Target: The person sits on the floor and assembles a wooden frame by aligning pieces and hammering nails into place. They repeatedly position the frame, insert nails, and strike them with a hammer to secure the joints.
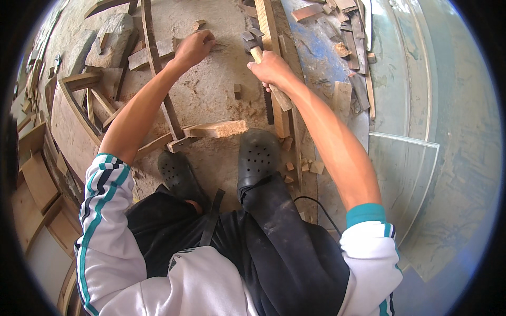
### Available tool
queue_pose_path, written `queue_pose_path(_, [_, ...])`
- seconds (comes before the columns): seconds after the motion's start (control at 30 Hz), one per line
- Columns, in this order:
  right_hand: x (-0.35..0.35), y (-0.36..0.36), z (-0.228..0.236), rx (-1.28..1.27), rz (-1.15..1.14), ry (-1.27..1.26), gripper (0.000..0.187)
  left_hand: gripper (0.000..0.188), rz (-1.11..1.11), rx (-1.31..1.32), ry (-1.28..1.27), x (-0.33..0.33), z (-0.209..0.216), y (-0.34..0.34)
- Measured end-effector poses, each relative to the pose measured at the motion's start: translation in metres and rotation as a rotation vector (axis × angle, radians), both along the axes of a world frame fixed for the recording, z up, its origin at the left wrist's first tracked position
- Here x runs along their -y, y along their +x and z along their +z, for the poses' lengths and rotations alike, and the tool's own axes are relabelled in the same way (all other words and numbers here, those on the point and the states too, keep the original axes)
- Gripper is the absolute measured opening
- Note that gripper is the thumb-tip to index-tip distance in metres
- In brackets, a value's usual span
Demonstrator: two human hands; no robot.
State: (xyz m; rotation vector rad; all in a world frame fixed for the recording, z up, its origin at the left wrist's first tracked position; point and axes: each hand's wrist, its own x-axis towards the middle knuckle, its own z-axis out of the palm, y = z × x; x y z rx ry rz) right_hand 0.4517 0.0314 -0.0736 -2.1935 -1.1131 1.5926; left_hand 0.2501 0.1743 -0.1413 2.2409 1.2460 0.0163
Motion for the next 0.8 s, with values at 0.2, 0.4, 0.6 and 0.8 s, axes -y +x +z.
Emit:
queue_pose_path(0.2, [-0.001, 0.0, 0.0, 0.016, 0.024, 0.006, 0.037, 0.025, 0.001, 0.157, 0.08, -0.003, -0.014, -0.008])
queue_pose_path(0.4, [0.003, 0.004, -0.012, 0.005, -0.006, 0.025, 0.037, 0.022, -0.109, 0.003, 0.092, 0.001, -0.003, 0.001])
queue_pose_path(0.6, [0.004, 0.003, -0.014, -0.039, -0.045, 0.063, 0.04, 0.019, -0.096, -0.021, 0.126, 0.01, -0.003, 0.006])
queue_pose_path(0.8, [0.003, 0.004, -0.014, -0.029, -0.023, 0.053, 0.042, 0.021, -0.064, -0.017, 0.128, 0.01, -0.01, 0.008])
